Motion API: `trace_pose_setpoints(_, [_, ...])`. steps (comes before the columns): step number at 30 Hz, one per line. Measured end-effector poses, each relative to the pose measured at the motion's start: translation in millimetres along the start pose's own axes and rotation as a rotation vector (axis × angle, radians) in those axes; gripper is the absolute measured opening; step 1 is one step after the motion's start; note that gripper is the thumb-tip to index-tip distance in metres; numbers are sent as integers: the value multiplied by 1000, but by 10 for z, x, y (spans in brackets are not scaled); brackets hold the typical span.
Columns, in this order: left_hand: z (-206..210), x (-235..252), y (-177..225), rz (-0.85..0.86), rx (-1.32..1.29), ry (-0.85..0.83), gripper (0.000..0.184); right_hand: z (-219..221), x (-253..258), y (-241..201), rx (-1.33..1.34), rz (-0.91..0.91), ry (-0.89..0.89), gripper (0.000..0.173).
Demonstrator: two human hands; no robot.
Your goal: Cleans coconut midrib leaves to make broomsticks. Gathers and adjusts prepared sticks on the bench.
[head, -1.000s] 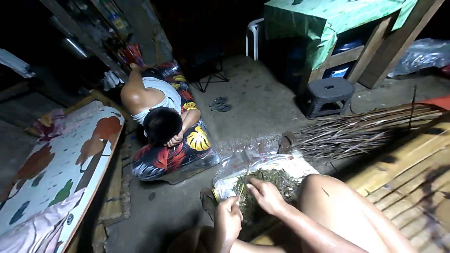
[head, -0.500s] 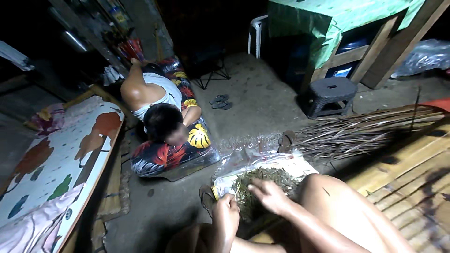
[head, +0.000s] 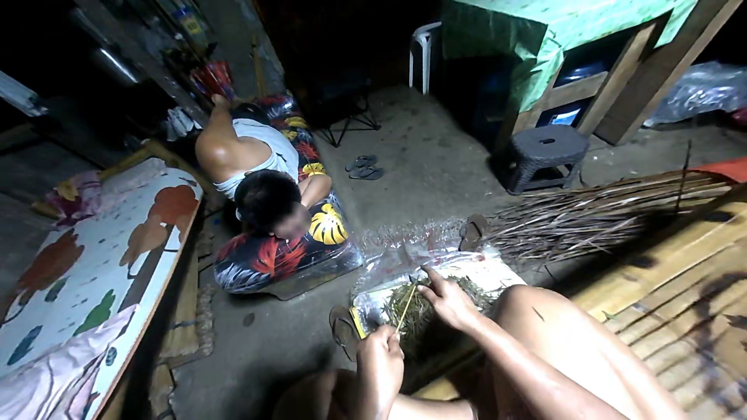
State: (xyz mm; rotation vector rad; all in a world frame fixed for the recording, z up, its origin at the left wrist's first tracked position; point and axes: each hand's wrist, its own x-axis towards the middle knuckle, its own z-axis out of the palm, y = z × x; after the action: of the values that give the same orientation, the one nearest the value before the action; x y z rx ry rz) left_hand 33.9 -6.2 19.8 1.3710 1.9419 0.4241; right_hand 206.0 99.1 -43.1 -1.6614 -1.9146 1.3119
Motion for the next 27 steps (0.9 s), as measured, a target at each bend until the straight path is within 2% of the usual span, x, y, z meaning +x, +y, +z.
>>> trace_pose_setpoints(6, [-27,-40,13,-20,-107,-6,19,-65,44,76,5,-37,86,39])
trace_pose_setpoints(10, [-55,-34,-12,-36,-121,-19,21,-2,90,226,405,-70,214,37])
trace_pose_setpoints(12, [-62,-21,-20,-35,-112,-23,22,12,-64,131,479,-68,127,35])
trace_pose_setpoints(15, [-51,14,-23,-27,-96,-21,22,144,-309,-37,424,-110,-98,38])
trace_pose_setpoints(17, [-37,34,-38,-7,-69,-23,23,243,-388,-117,322,-169,-155,35])
trace_pose_setpoints(21, [-50,27,-40,4,-53,0,25,222,-382,-177,41,-198,-96,44])
trace_pose_setpoints(27, [-94,-41,-30,14,-107,-42,25,91,-71,85,220,-150,48,38])
